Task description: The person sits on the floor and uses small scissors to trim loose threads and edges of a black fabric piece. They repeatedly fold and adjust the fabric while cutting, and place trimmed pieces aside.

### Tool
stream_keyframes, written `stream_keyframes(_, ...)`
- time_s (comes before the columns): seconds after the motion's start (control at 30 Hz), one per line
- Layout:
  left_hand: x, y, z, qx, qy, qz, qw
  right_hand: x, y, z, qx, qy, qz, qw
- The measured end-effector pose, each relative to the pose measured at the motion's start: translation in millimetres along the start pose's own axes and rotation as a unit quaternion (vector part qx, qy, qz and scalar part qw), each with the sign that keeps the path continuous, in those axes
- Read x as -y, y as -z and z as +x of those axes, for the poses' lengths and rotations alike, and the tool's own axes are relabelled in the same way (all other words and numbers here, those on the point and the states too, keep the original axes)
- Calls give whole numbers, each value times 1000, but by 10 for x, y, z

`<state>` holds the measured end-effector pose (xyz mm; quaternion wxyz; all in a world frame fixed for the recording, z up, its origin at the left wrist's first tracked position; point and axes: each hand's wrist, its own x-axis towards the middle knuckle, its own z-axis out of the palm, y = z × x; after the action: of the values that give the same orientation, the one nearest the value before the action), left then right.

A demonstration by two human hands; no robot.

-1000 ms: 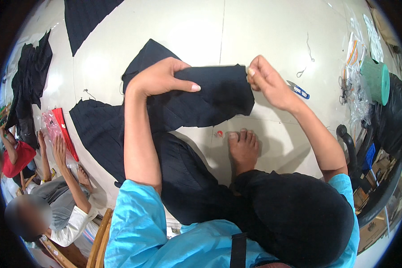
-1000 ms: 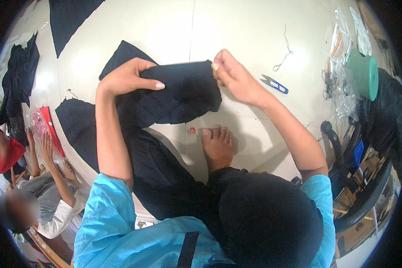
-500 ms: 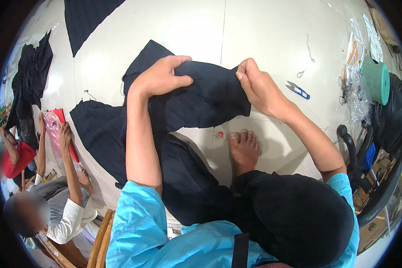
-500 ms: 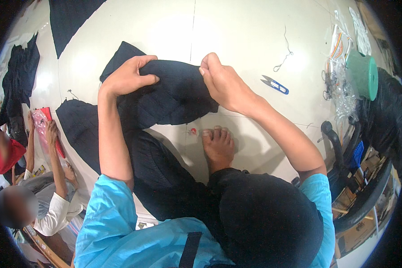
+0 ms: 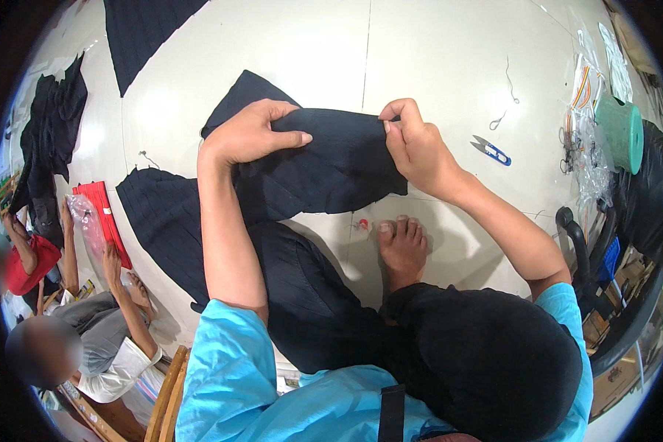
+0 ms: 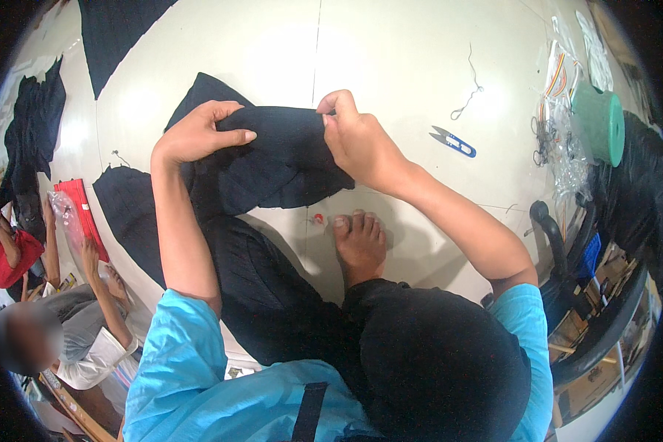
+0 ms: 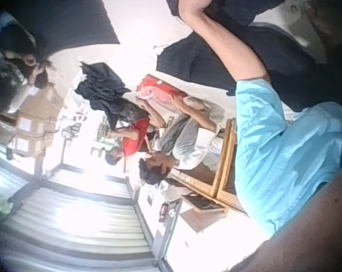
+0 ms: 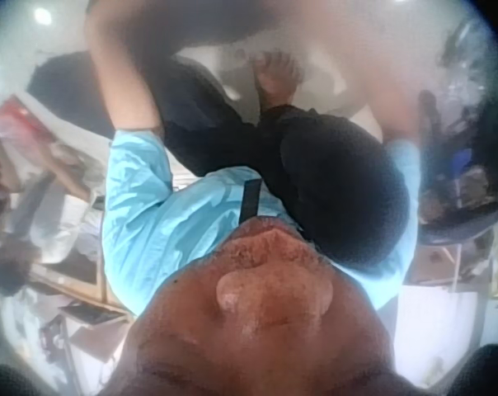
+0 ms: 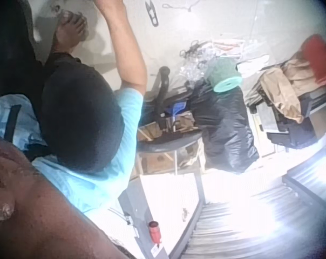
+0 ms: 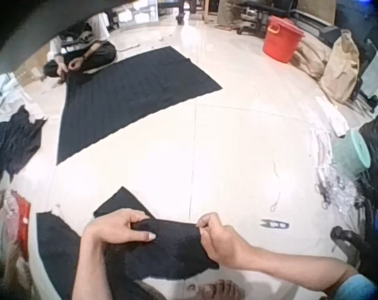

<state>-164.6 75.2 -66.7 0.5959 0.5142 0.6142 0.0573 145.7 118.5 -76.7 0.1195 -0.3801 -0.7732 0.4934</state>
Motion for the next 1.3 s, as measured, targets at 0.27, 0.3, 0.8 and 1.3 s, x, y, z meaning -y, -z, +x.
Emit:
stream_keyframes(0.27, -607, -564, 212, -33, -254, 42, 966, 351, 176, -63, 12, -46, 301, 953)
stream_keyframes(0.3, -667, -534, 221, 60, -222, -49, 972, 350, 212, -63, 17, -41, 325, 945)
stream_keyframes(0.8, -450, -391, 154, -18, -182, 11, 983, 97, 14, 21, -21, -92, 231, 968)
stream_keyframes(1.3, -246, -317, 138, -16, -164, -6, 986, 75, -45, 82, 40, -30, 40, 998)
